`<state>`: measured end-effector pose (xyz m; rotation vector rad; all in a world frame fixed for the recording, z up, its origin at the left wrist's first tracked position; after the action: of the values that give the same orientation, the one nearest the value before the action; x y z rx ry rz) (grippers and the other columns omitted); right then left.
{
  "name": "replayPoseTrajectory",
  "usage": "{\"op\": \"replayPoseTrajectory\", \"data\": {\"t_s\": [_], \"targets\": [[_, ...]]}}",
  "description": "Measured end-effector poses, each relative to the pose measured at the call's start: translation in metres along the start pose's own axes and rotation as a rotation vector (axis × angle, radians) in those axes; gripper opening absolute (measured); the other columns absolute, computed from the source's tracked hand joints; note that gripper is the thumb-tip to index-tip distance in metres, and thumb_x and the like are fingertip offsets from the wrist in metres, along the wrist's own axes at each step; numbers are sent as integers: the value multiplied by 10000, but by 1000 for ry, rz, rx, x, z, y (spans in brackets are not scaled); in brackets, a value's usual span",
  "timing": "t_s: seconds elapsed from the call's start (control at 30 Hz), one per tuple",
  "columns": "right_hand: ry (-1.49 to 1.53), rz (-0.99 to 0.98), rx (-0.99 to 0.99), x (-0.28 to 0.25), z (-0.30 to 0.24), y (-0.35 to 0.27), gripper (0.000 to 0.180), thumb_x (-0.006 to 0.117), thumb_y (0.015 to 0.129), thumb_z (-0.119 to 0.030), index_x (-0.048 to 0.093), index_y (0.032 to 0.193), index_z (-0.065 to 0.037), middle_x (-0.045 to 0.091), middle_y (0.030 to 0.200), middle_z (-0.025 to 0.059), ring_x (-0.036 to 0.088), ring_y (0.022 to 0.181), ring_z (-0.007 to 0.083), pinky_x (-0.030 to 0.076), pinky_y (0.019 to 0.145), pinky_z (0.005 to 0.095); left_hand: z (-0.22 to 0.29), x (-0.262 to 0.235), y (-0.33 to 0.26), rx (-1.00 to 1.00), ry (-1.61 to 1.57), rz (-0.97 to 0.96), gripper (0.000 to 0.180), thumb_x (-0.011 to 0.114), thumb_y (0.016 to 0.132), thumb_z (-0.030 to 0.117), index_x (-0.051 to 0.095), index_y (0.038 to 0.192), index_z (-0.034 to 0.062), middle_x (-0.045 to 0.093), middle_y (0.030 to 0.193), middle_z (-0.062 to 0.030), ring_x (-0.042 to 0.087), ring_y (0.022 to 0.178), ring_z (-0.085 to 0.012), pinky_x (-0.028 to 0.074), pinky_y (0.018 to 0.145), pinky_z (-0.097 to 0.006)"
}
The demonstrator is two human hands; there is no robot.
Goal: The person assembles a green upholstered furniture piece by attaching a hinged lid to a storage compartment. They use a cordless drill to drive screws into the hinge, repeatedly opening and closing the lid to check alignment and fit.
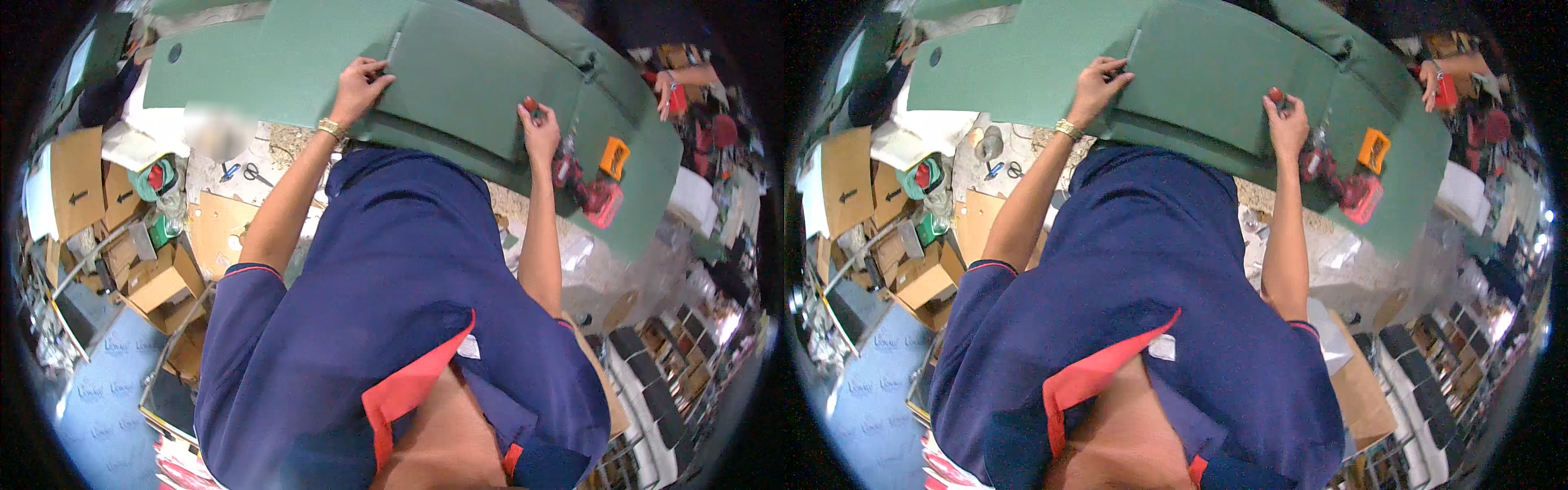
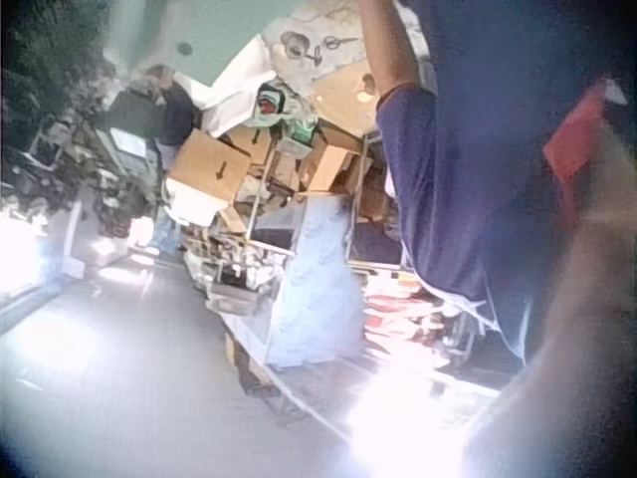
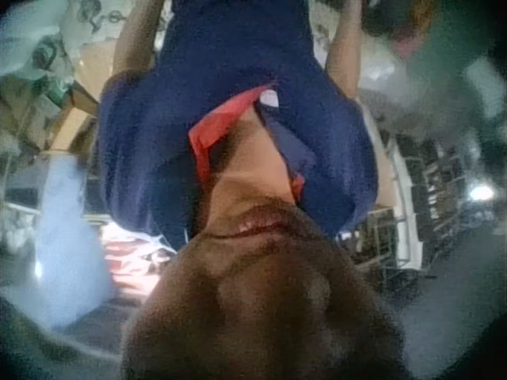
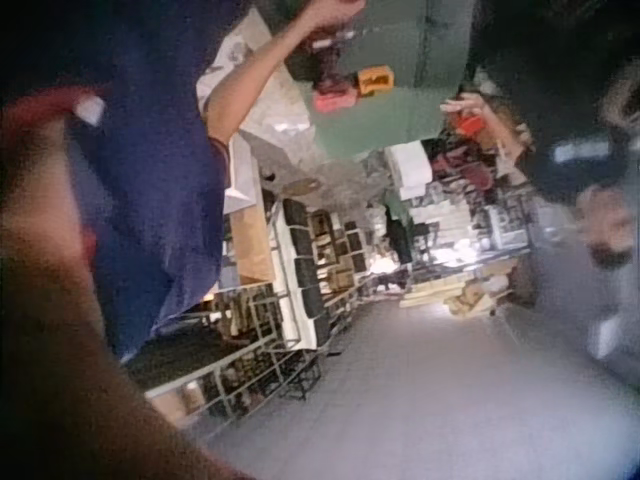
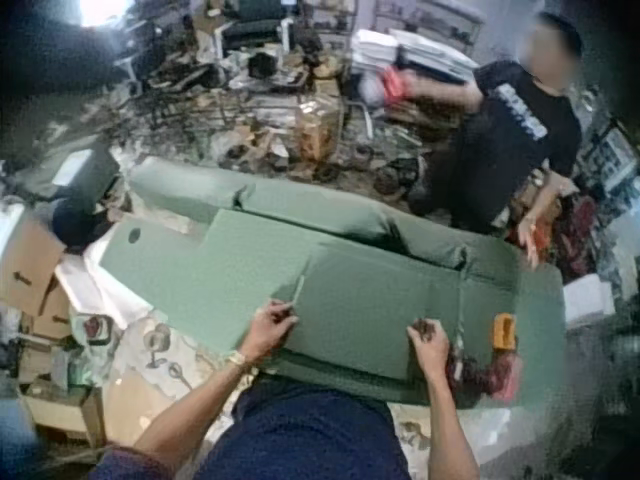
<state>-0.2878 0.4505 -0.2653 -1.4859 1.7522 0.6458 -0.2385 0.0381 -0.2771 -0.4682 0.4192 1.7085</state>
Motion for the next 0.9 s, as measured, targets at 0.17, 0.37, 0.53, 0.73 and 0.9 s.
{"op": "replayPoseTrajectory", "data": {"t_s": [0.17,0.37,0.53,0.73,0.9], "targets": [[-163,10,3,-9,-5,-11,682,797,719,-520,643,1114,16,666,827,123,654,794,261,508,789,392,19,-4,-23,136,117,191,286,767,808,216,739,1052,70,658,1005,-83,638,858,-224,508,773,-340],[-168,-114,178,3,22,-4,820,813,681,-564,612,1161,71,671,1057,214,654,978,311,494,900,395,22,-1,-38,151,110,207,243,735,829,172,725,1055,86,623,1009,-56,600,893,-210,436,808,-345],[-1,-144,276,1,28,-2,870,852,703,-467,535,1263,118,629,1152,234,618,1066,291,472,936,377,23,1,-41,167,66,252,270,734,827,159,700,1082,75,619,1040,-63,598,900,-201,427,794,-343],[-190,-115,187,-29,-9,-7,806,835,708,-503,598,1192,95,637,962,151,615,878,237,490,801,373,25,0,-46,189,80,297,323,719,833,164,656,1134,64,598,1057,-82,590,937,-248,448,822,-380],[-388,-60,76,-53,-39,-8,824,824,687,-558,616,1151,91,628,872,131,613,811,234,499,765,364,24,2,-47,176,33,254,340,687,846,121,632,1176,66,583,1102,-101,585,983,-268,450,843,-393]]}}
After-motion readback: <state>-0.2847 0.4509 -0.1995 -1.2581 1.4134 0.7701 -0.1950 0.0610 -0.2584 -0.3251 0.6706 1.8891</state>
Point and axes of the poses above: each hand's wrist, its own y-axis towards the middle knuckle, its own x-axis out of the palm, z = x × y, the point moved 9 cm from there along y, towards the middle knuckle
